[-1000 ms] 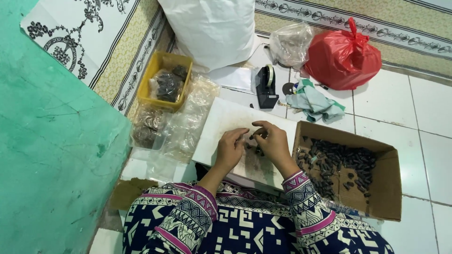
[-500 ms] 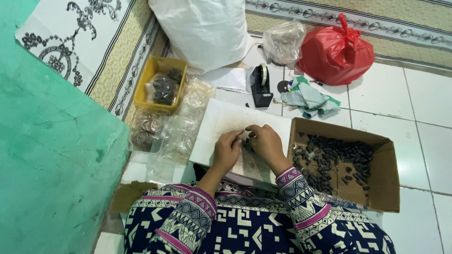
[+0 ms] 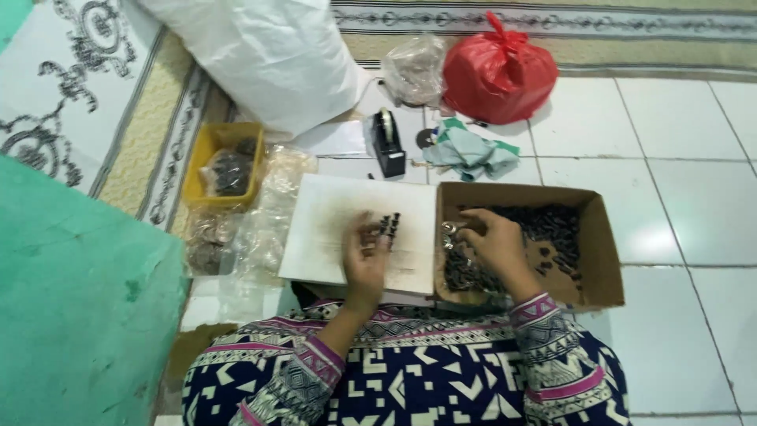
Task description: Assembling small metal bolts into a template jig while sitting on the floor.
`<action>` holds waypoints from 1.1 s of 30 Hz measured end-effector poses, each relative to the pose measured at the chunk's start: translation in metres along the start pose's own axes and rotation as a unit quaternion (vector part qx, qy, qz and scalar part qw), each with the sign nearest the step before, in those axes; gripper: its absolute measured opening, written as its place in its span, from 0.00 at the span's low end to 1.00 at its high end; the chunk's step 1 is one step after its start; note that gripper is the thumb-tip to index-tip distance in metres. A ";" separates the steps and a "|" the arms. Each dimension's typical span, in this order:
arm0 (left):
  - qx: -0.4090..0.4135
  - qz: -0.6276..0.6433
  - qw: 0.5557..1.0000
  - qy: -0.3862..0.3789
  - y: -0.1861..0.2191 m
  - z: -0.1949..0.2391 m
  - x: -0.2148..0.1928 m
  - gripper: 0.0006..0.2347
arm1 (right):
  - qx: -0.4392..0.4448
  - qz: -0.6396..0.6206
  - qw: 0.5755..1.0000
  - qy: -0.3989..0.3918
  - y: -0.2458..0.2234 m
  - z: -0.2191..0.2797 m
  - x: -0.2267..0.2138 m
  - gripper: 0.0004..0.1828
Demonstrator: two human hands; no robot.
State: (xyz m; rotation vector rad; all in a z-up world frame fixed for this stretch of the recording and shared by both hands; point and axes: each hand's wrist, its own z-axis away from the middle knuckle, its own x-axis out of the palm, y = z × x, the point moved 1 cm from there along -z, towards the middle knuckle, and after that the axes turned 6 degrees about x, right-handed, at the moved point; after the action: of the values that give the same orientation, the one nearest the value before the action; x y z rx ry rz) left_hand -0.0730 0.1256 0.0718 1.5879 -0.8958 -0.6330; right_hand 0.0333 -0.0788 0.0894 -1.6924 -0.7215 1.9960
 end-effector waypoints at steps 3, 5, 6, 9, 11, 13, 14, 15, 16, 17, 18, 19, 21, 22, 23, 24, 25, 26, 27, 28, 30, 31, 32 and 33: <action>0.053 -0.047 0.985 -0.157 -0.027 0.018 0.062 0.22 | 0.070 -0.005 0.997 -0.010 0.033 0.006 -0.036 0.20; 0.071 -0.118 0.959 -0.249 -0.070 0.021 0.104 0.19 | 0.095 -0.001 0.995 -0.005 0.080 -0.006 -0.028 0.19; 0.088 -0.188 0.921 -0.331 -0.093 0.024 0.126 0.16 | 0.116 0.006 0.993 -0.004 0.105 -0.012 -0.022 0.18; 0.086 -0.307 0.854 -0.411 -0.132 0.021 0.170 0.15 | 0.197 0.065 0.978 -0.024 0.168 -0.039 0.006 0.20; 0.099 -0.326 0.850 -0.401 -0.151 0.022 0.190 0.14 | 0.201 0.091 0.975 -0.033 0.187 -0.053 0.015 0.17; 0.112 -0.344 0.847 -0.390 -0.161 0.023 0.206 0.13 | 0.206 0.120 0.970 -0.041 0.199 -0.065 0.024 0.16; 0.102 -0.357 0.847 -0.381 -0.162 0.022 0.212 0.13 | 0.219 0.110 0.969 -0.030 0.200 -0.071 0.029 0.16; 0.091 -0.371 0.846 -0.371 -0.163 0.020 0.217 0.13 | 0.232 0.100 0.967 -0.019 0.202 -0.077 0.034 0.17; 0.089 -0.372 0.845 -0.374 -0.162 0.017 0.222 0.13 | 0.236 0.099 0.966 -0.021 0.208 -0.082 0.043 0.17; 0.080 -0.412 0.825 -0.379 -0.163 0.013 0.226 0.14 | 0.209 0.054 0.976 -0.016 0.212 -0.087 0.054 0.17; 0.067 -0.451 0.804 -0.382 -0.164 0.012 0.228 0.16 | 0.182 0.011 0.983 -0.014 0.216 -0.089 0.065 0.17; 0.060 -0.451 0.803 -0.384 -0.170 0.011 0.226 0.16 | 0.186 0.013 0.982 -0.019 0.209 -0.085 0.062 0.17; 0.082 -0.486 0.789 -0.368 -0.179 0.007 0.226 0.14 | 0.157 0.023 0.987 -0.021 0.193 -0.081 0.053 0.15; 0.082 -0.486 0.788 -0.369 -0.186 0.007 0.228 0.14 | 0.159 0.022 0.987 -0.021 0.189 -0.079 0.051 0.15; 0.092 -0.493 0.784 -0.365 -0.193 0.007 0.229 0.14 | 0.157 0.050 0.986 -0.025 0.185 -0.078 0.050 0.15; 0.101 -0.501 0.781 -0.360 -0.200 0.008 0.229 0.14 | 0.154 0.077 0.985 -0.031 0.180 -0.075 0.049 0.14; 0.100 -0.502 0.779 -0.361 -0.198 0.008 0.227 0.14 | 0.155 0.075 0.984 -0.032 0.184 -0.078 0.055 0.14; 0.101 -0.482 0.791 -0.363 -0.195 0.006 0.226 0.13 | 0.142 0.112 0.983 -0.019 0.188 -0.082 0.062 0.12; 0.101 -0.463 0.802 -0.364 -0.192 0.005 0.224 0.12 | 0.128 0.148 0.981 -0.005 0.191 -0.086 0.068 0.11; 0.101 -0.464 0.800 -0.365 -0.194 0.007 0.220 0.12 | 0.129 0.145 0.981 -0.005 0.186 -0.085 0.067 0.11; 0.121 -0.450 0.806 -0.366 -0.196 0.013 0.210 0.11 | 0.095 0.114 0.989 -0.018 0.177 -0.084 0.066 0.09; 0.121 -0.452 0.805 -0.366 -0.192 0.014 0.205 0.11 | 0.095 0.112 0.989 -0.018 0.177 -0.084 0.070 0.09; 0.100 -0.436 0.812 -0.375 -0.188 0.014 0.202 0.11 | 0.091 0.138 0.986 -0.020 0.176 -0.084 0.072 0.11; 0.079 -0.419 0.819 -0.384 -0.184 0.014 0.197 0.11 | 0.088 0.165 0.982 -0.022 0.174 -0.083 0.074 0.13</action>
State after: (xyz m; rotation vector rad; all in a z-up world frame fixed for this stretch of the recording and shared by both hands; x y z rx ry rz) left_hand 0.0653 -0.0337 -0.0966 1.8795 -0.7717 -1.9770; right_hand 0.1052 -0.1586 -0.0875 -1.7564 -0.2793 2.2471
